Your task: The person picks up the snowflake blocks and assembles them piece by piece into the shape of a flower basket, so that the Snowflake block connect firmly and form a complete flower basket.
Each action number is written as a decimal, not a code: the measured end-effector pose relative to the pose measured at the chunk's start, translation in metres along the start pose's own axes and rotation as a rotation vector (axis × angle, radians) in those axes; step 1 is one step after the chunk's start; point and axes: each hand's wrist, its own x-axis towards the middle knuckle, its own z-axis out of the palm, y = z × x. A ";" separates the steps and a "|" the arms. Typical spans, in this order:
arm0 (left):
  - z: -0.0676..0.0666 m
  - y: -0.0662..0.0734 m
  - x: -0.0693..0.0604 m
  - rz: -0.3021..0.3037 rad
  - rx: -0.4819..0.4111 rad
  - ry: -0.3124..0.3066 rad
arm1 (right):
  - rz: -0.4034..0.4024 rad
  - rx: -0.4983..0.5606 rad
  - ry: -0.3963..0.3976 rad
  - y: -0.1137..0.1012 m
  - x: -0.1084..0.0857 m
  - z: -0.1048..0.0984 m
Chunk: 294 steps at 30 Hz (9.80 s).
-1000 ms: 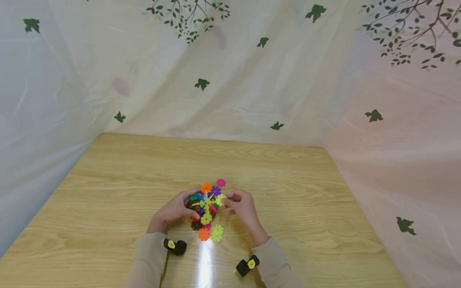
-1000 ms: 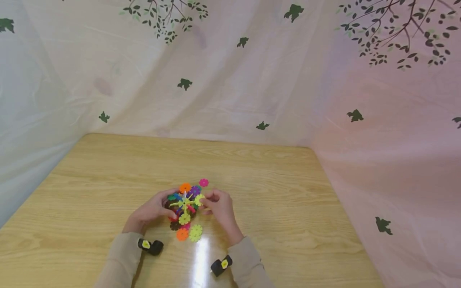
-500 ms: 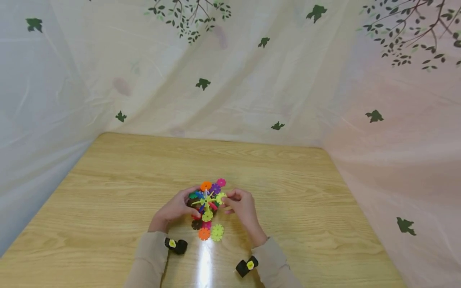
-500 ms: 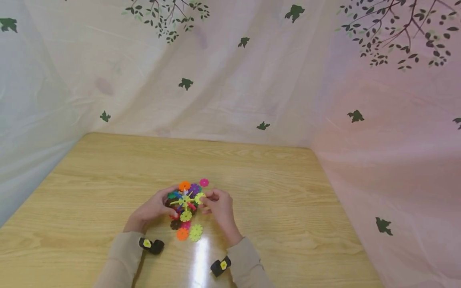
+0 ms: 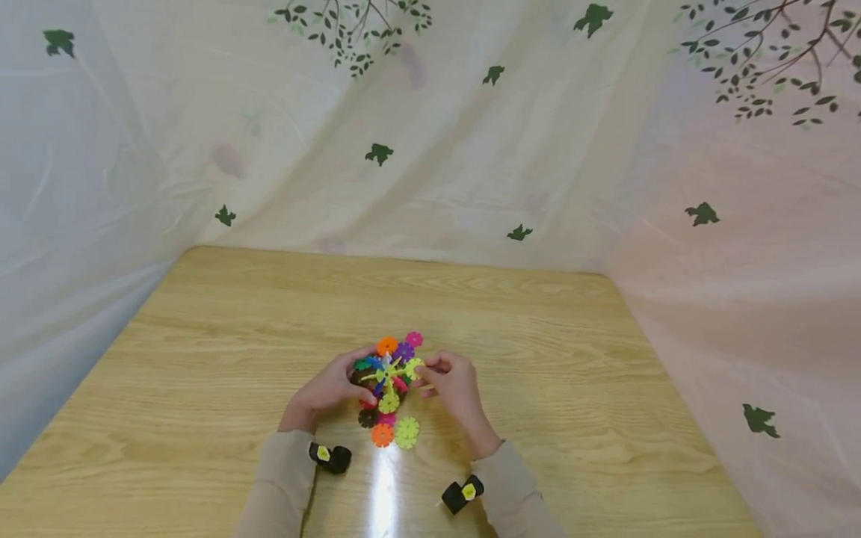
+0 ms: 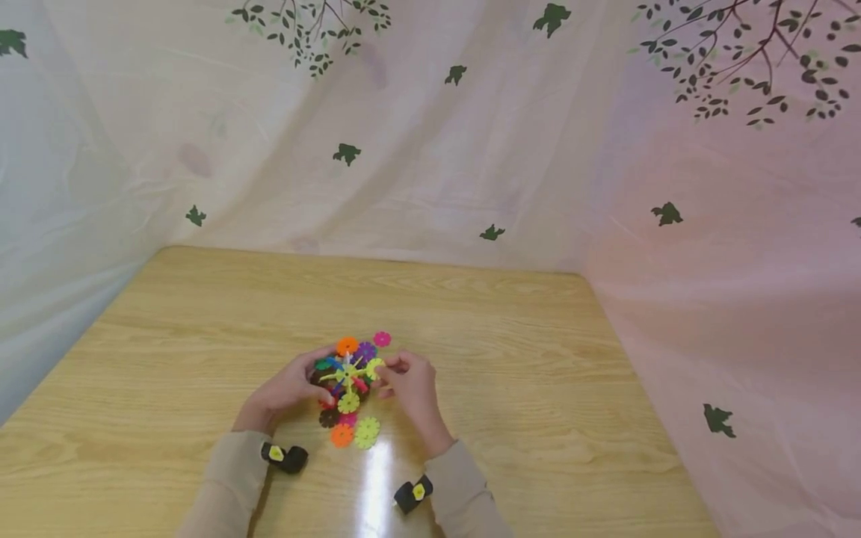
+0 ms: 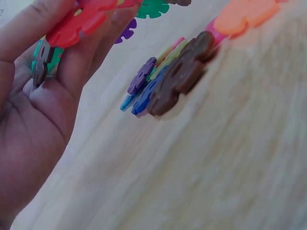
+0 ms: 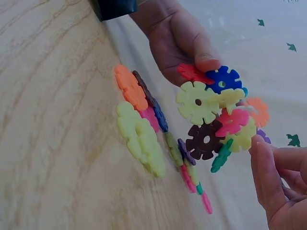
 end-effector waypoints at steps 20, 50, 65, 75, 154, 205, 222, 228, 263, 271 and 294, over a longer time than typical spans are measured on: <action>-0.001 -0.001 -0.001 0.036 -0.073 -0.055 | -0.114 -0.160 -0.075 -0.006 -0.008 -0.007; 0.002 -0.003 0.002 0.065 -0.155 -0.119 | -0.058 -0.115 -0.045 -0.012 0.006 -0.017; 0.005 -0.006 0.007 0.271 -0.312 -0.236 | -0.067 -0.197 -0.155 -0.016 0.009 -0.022; 0.003 -0.005 0.002 0.165 -0.241 -0.205 | -0.032 -0.194 -0.142 -0.018 0.012 -0.013; -0.002 0.003 -0.003 0.057 -0.182 -0.030 | -0.091 -0.190 0.031 -0.014 -0.005 0.001; 0.007 0.006 0.002 0.062 -0.298 -0.098 | -0.021 -0.051 0.023 -0.015 0.009 -0.010; 0.004 0.001 0.003 0.178 -0.269 -0.221 | -0.018 -0.065 0.020 -0.019 0.011 -0.005; 0.004 0.002 0.002 0.143 -0.263 -0.199 | -0.020 -0.051 0.027 -0.017 0.009 -0.002; -0.021 -0.003 -0.014 0.018 -0.162 0.055 | -0.223 -0.780 -0.639 0.002 -0.024 -0.001; -0.019 -0.002 -0.010 0.073 -0.193 0.015 | -0.158 -0.716 -0.466 -0.007 -0.018 -0.013; -0.009 -0.003 -0.004 0.154 -0.219 -0.050 | -0.132 -0.230 0.029 -0.024 -0.008 0.000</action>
